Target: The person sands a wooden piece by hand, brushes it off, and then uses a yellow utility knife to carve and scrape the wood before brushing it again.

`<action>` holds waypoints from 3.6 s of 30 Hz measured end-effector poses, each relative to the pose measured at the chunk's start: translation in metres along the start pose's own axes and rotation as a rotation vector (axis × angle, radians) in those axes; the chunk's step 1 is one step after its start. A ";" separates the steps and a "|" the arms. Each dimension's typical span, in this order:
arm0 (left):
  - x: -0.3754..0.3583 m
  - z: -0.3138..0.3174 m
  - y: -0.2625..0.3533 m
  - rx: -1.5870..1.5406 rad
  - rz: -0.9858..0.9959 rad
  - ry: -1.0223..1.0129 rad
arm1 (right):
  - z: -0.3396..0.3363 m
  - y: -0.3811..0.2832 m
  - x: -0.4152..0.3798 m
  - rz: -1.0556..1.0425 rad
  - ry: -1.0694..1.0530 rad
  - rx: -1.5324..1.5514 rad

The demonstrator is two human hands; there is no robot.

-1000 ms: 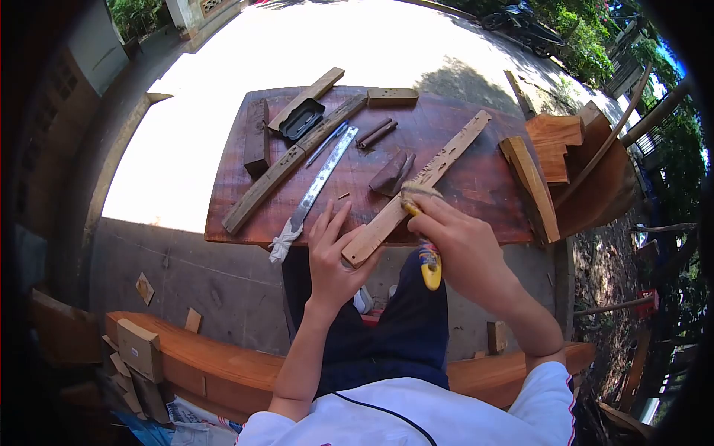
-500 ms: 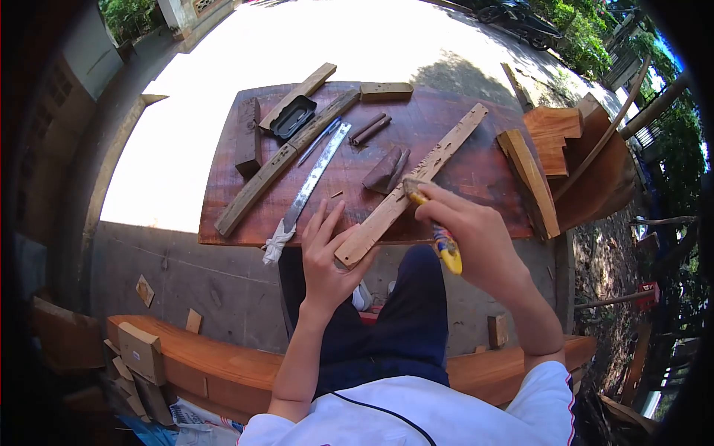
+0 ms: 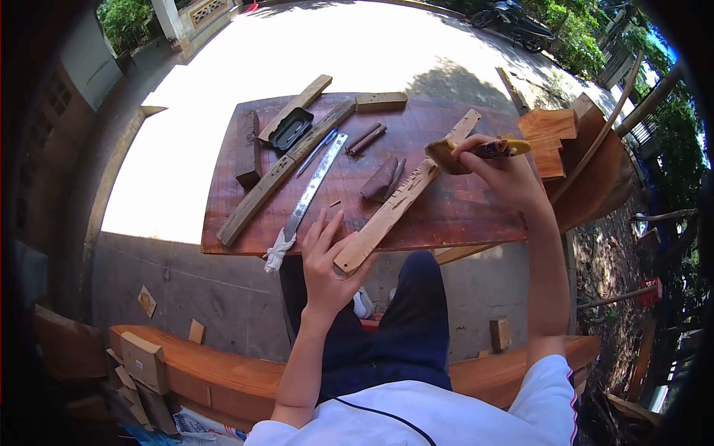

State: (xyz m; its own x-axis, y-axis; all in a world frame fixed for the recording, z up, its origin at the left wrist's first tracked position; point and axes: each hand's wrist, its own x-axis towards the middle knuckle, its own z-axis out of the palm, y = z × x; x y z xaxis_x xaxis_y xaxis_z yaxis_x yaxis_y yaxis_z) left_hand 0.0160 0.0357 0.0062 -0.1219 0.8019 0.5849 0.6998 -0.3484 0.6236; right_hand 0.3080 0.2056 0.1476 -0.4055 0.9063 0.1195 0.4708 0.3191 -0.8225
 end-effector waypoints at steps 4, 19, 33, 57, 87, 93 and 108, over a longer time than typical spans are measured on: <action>-0.001 0.000 0.000 -0.003 0.001 -0.008 | -0.042 0.019 0.052 0.116 -0.067 0.125; -0.001 -0.002 0.004 -0.011 -0.009 -0.023 | -0.100 0.048 0.133 0.265 -0.089 -0.106; -0.002 0.000 0.004 -0.003 -0.008 -0.019 | -0.015 -0.021 0.061 -0.064 -0.200 -0.147; -0.003 0.000 0.003 -0.005 -0.004 -0.026 | -0.021 -0.055 0.068 0.048 -0.290 -0.432; -0.013 -0.027 0.042 -0.487 -0.562 -0.058 | -0.044 0.041 0.101 -0.305 0.314 -0.130; -0.026 -0.014 0.033 -0.701 -0.765 -0.171 | -0.027 -0.003 0.061 -0.290 -0.135 -0.043; -0.039 -0.022 0.002 -0.460 -0.842 -0.333 | 0.015 -0.042 0.024 -0.091 -0.221 -0.579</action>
State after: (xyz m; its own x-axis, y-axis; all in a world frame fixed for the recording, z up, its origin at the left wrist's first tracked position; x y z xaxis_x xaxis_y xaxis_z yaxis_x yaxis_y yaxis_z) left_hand 0.0065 -0.0072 -0.0040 -0.1989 0.9429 -0.2671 0.1294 0.2954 0.9466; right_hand 0.2667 0.2101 0.1768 -0.5873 0.8094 0.0058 0.7500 0.5469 -0.3720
